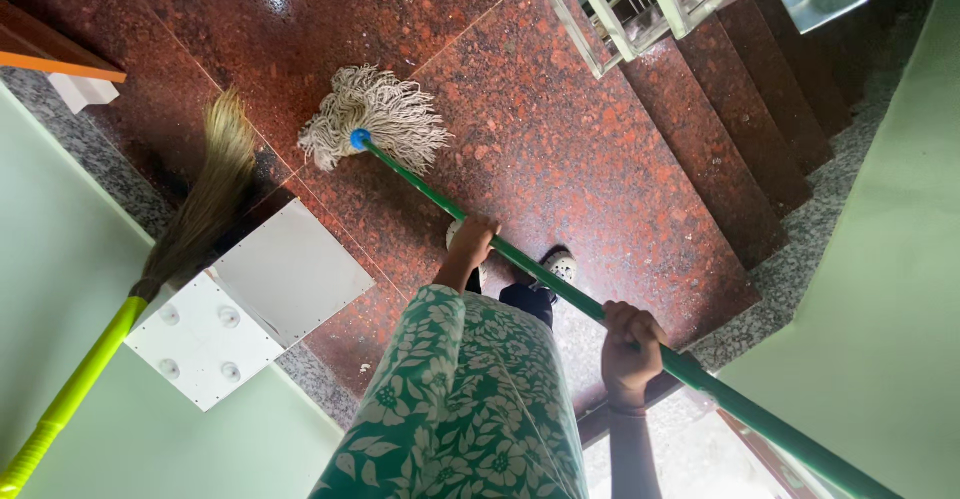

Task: The person mops the steps of a red granite staircase with a mop while moving downward.

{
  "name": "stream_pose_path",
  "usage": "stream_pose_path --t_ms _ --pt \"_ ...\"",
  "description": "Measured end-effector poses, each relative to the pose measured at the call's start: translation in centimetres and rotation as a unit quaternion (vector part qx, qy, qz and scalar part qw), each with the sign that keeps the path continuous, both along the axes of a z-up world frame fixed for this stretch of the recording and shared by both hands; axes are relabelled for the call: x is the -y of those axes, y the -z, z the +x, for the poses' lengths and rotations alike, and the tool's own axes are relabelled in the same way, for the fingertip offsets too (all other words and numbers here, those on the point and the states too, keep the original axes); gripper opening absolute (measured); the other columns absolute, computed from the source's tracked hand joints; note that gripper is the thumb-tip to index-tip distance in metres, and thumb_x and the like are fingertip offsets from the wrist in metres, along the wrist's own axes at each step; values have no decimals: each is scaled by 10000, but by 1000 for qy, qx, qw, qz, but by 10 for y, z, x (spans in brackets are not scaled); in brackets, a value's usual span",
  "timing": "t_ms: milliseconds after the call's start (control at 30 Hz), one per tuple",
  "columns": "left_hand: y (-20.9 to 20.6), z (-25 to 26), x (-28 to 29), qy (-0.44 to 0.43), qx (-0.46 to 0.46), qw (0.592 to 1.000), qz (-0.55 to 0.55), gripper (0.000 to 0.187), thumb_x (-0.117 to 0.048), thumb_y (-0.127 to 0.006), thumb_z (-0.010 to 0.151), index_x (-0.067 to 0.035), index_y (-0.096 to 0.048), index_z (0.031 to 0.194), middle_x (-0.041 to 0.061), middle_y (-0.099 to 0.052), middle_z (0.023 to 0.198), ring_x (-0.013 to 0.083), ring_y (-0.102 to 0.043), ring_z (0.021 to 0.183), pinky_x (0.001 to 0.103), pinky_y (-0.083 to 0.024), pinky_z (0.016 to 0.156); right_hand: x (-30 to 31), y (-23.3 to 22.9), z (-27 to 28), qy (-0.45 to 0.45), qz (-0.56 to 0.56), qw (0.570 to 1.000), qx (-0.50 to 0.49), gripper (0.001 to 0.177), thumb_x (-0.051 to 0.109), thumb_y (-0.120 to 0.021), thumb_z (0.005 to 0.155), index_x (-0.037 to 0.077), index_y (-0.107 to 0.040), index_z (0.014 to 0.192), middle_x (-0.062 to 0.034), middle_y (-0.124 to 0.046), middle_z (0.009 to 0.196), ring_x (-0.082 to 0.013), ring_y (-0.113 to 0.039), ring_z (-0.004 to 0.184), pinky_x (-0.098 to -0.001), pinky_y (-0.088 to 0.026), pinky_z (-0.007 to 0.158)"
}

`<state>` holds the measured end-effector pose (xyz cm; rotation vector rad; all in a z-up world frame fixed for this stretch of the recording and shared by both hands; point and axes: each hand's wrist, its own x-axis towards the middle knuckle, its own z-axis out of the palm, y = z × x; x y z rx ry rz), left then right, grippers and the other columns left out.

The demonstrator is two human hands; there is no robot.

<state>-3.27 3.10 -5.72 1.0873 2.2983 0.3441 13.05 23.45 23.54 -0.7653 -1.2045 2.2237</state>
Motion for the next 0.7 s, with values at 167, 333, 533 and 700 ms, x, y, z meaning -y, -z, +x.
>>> stream_pose_path --t_ms 167,333,533,700 --pt "2 -12 23 -39 60 996 46 225 -160 -745 975 -122 -580 1123 118 -675 1060 322 -617 1168 489 -420 1139 18 -35 -14 2 33 999 15 186 80 -451 849 70 -361 687 -83 -338 663 -224 -371 681 -451 -437 847" --pt "-22 34 -49 -52 65 988 127 405 -103 -782 848 -186 -597 1198 147 -669 1046 419 -553 1197 650 -378 1053 -18 -54 32 54 89 995 11 284 104 -463 871 102 -319 627 -46 -285 584 -189 -326 603 -429 -472 794" --pt "-49 82 -133 8 106 974 199 343 11 -717 846 -189 -603 1100 100 -670 1129 452 -482 1332 728 -335 1059 -35 -78 116 158 136 976 56 295 147 -453 948 114 -348 674 -36 -309 609 -194 -359 609 -406 -450 790" --pt "-64 133 -194 52 166 962 212 310 25 -688 816 -207 -619 1009 32 -677 1058 400 -514 1339 669 -373 1054 -33 -90 197 171 173 969 46 373 213 -453 1057 71 -420 715 -71 -396 627 -203 -393 630 -385 -446 845"
